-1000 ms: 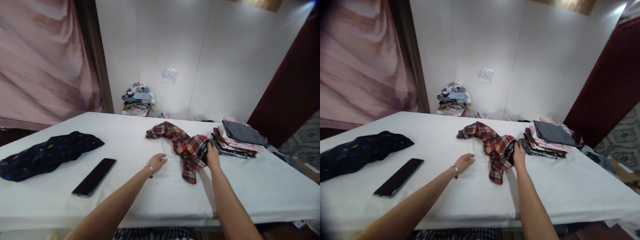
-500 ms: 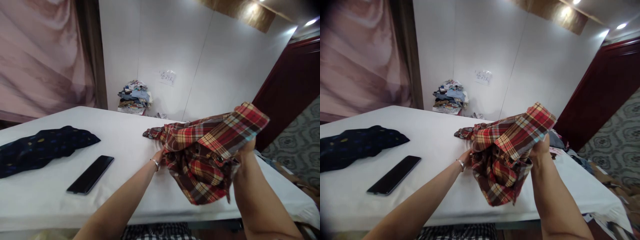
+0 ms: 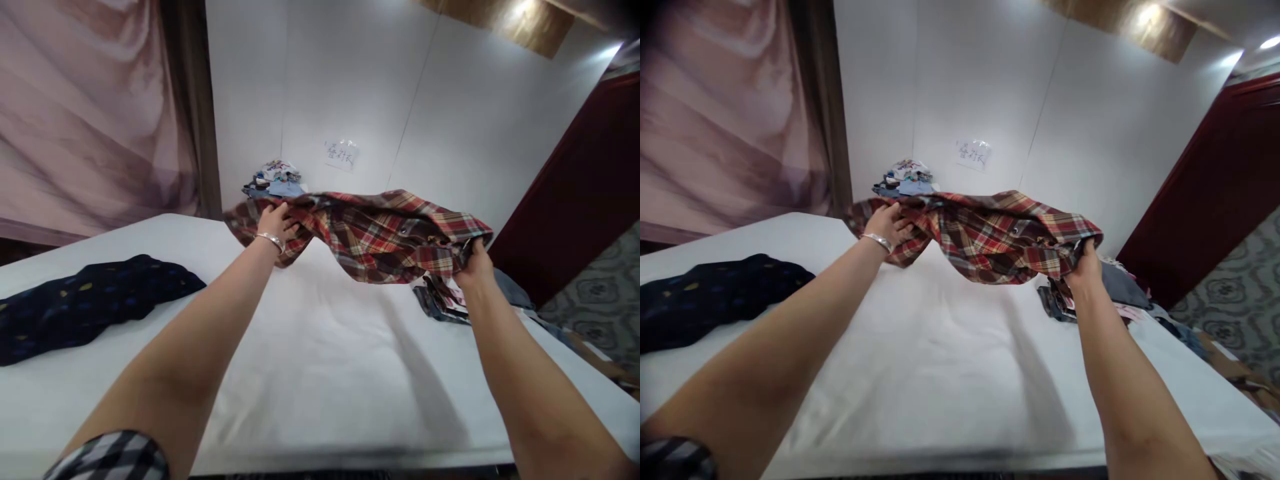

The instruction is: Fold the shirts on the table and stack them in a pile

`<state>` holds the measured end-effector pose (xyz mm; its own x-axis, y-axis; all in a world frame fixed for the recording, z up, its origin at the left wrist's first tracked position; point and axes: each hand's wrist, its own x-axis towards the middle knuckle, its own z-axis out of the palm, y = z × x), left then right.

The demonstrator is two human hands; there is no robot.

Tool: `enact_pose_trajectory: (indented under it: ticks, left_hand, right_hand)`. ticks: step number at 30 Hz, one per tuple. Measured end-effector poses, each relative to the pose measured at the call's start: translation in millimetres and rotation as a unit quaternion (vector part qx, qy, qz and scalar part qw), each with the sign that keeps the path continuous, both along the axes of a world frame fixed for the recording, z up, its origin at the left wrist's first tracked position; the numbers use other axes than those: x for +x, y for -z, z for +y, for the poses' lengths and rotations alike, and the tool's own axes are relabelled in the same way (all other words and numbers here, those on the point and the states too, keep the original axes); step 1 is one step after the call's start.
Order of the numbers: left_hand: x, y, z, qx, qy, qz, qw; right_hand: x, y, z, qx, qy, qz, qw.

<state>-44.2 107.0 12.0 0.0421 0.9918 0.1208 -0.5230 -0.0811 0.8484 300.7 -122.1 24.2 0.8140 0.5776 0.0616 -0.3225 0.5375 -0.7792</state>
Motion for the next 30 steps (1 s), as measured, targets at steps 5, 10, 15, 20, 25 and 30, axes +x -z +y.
enact_pose_trajectory:
  ticks: [5, 10, 15, 20, 25, 30]
  left_hand:
    - [-23, 54.5, -7, -0.104, -0.017, 0.145, 0.984]
    - [-35, 125.8, -29, -0.119, -0.006, 0.231, 0.966]
    - [-22, 153.4, -49, -0.014, 0.001, 0.352, 0.936]
    - [11, 167.2, -75, 0.163, 0.058, 0.452, 0.875]
    - [19, 167.5, -85, 0.271, 0.081, 0.504, 0.816]
    - [-3, 164.8, -89, 0.394, 0.08, 0.587, 0.703]
  right_hand:
    - [23, 87.2, 12, -0.244, 0.016, -0.018, 0.969]
    - [26, 153.1, 3, -0.338, 0.036, -0.09, 0.936]
    - [2, 167.4, -5, -0.315, 0.056, -0.275, 0.907]
    - [-93, 187.3, 11, -0.289, -0.16, -0.527, 0.783]
    - [-153, 183.3, 17, -0.302, -0.202, -0.692, 0.624]
    - [-164, 161.0, -37, -0.146, -0.325, -0.778, 0.517]
